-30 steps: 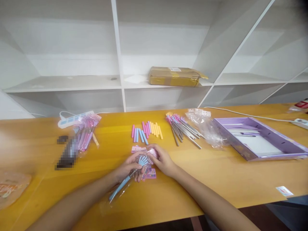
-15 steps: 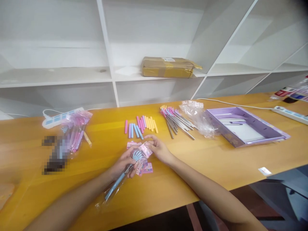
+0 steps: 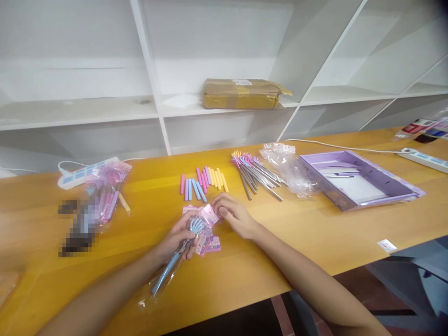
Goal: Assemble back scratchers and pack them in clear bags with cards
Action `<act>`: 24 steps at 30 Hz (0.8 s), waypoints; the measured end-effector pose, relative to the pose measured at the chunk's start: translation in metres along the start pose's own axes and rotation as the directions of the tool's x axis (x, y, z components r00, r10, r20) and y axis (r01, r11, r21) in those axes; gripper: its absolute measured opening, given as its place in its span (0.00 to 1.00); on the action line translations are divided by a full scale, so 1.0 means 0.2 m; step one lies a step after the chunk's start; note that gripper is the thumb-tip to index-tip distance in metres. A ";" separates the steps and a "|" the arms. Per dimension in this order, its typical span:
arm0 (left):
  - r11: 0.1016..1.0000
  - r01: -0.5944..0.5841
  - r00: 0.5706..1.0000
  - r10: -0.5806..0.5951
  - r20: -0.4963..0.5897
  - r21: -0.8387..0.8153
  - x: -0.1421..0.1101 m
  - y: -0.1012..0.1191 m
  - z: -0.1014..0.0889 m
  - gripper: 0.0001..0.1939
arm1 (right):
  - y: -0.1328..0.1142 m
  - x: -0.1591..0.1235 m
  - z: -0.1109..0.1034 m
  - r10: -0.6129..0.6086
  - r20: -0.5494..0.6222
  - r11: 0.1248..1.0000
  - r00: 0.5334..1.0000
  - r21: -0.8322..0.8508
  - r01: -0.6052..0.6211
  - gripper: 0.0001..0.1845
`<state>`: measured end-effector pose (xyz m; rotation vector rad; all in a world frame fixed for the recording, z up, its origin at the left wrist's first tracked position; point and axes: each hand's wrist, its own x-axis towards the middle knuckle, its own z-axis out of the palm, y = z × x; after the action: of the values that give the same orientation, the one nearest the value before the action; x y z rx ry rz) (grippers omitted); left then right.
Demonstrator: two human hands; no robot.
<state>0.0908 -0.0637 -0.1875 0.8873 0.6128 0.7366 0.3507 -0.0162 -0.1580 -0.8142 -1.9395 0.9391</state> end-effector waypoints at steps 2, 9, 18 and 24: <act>1.000 -0.002 1.000 0.002 0.003 -0.001 0.00 0.01 0.00 0.32 | 0.01 0.01 -0.01 0.023 0.005 0.997 1.000 -0.070 -0.023 0.21; 0.998 -0.008 0.998 0.011 0.064 -0.055 0.00 0.00 -0.02 0.29 | 0.06 0.05 -0.03 0.112 -0.041 0.987 0.993 0.123 -0.106 0.23; 0.968 0.061 0.972 -0.002 0.236 -0.242 -0.02 0.05 -0.02 0.17 | 0.09 0.04 -0.06 0.366 -0.123 0.918 0.923 0.210 -0.336 0.22; 0.992 0.016 0.997 -0.007 0.077 -0.122 -0.01 0.05 0.01 0.12 | 0.05 0.01 0.06 0.349 0.033 0.903 0.936 0.253 -0.346 0.11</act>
<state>0.0873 -0.0609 -0.1774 0.7948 0.4989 0.7189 0.3403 -0.0131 -0.1701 -1.0280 -1.6422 1.3623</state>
